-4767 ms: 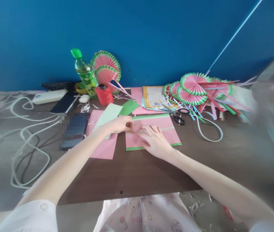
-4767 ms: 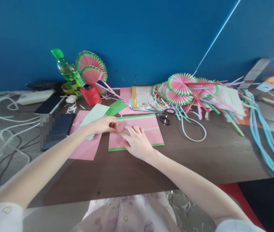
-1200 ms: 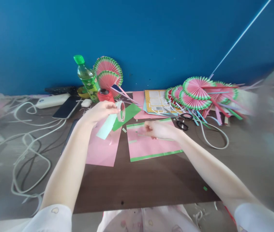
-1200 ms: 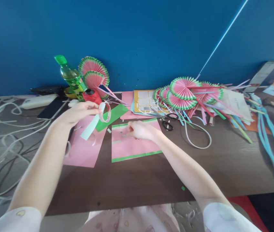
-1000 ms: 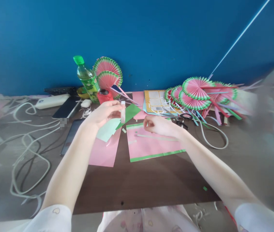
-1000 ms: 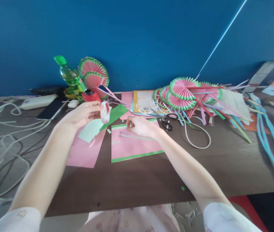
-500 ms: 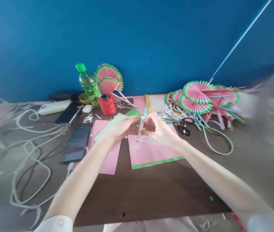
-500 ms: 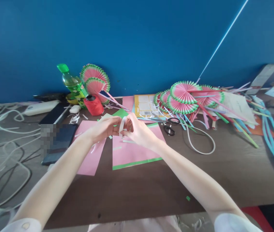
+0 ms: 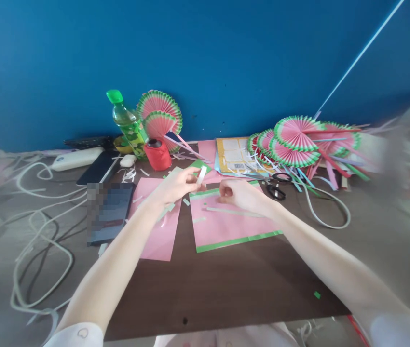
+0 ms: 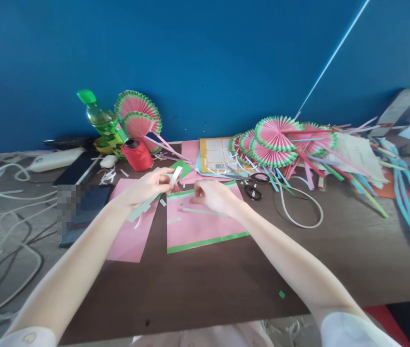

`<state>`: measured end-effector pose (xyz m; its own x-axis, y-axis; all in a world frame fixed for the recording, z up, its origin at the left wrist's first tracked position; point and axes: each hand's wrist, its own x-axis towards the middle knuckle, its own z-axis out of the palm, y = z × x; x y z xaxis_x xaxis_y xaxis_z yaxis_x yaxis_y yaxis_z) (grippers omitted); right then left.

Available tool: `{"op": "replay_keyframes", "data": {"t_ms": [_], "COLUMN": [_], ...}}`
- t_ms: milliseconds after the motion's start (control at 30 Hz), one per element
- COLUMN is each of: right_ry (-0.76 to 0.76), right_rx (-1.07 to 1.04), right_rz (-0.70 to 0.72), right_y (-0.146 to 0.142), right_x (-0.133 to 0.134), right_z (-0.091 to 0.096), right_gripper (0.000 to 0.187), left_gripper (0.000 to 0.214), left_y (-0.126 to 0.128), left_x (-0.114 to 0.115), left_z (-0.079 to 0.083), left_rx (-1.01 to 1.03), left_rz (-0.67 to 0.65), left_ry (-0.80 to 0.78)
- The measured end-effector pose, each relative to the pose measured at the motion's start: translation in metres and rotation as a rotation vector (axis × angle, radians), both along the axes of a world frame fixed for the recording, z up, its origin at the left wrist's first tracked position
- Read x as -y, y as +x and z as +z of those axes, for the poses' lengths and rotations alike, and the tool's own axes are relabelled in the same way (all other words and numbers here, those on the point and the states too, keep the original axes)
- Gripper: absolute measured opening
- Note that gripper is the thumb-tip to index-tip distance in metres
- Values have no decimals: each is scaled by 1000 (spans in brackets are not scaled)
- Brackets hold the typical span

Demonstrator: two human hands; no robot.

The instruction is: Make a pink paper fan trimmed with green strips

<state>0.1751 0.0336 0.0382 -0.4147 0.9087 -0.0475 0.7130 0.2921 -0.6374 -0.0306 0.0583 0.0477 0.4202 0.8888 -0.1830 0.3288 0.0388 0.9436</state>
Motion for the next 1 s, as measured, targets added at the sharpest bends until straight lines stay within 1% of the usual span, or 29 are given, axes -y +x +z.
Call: {"op": "replay_keyframes", "data": {"t_ms": [67, 167, 300, 500, 567, 667, 733, 867, 933, 1000], "right_ry": [-27, -11, -8, -23, -31, -17, -11, -46, -56, -49], "right_rx": [85, 146, 166, 188, 182, 159, 155, 196, 209, 226], "right_rz": [31, 93, 154, 264, 286, 308, 311, 299, 283, 281], "right_y": [-1, -3, -5, -4, -3, -1, 0, 1, 1, 0], "right_x": [-1, -2, -3, -4, -4, -6, -6, -7, -7, -8], "right_z": [-5, -9, -10, -6, -7, -10, -12, -12, -12, -12], "right_gripper": [26, 26, 26, 28, 29, 29, 28, 29, 31, 35], "left_gripper": [52, 54, 56, 56, 48, 24, 14, 14, 17, 20], "left_y": [-1, -1, -1, -4, -3, 1, 4, 7, 7, 6], "left_x": [2, 3, 3, 2, 3, 7, 9, 10, 10, 9], "left_z": [4, 7, 4, 0, 1, 2, 2, -1, -3, -4], "left_rx": [-2, -7, -36, -69, -138, -301, -394, -498, -508, -481], "left_rz": [-7, -32, -58, -86, -132, -253, -303, -293, -275, -264], "left_ry": [-5, -12, 4, 27, 57, 109, 139, 238, 281, 288]}}
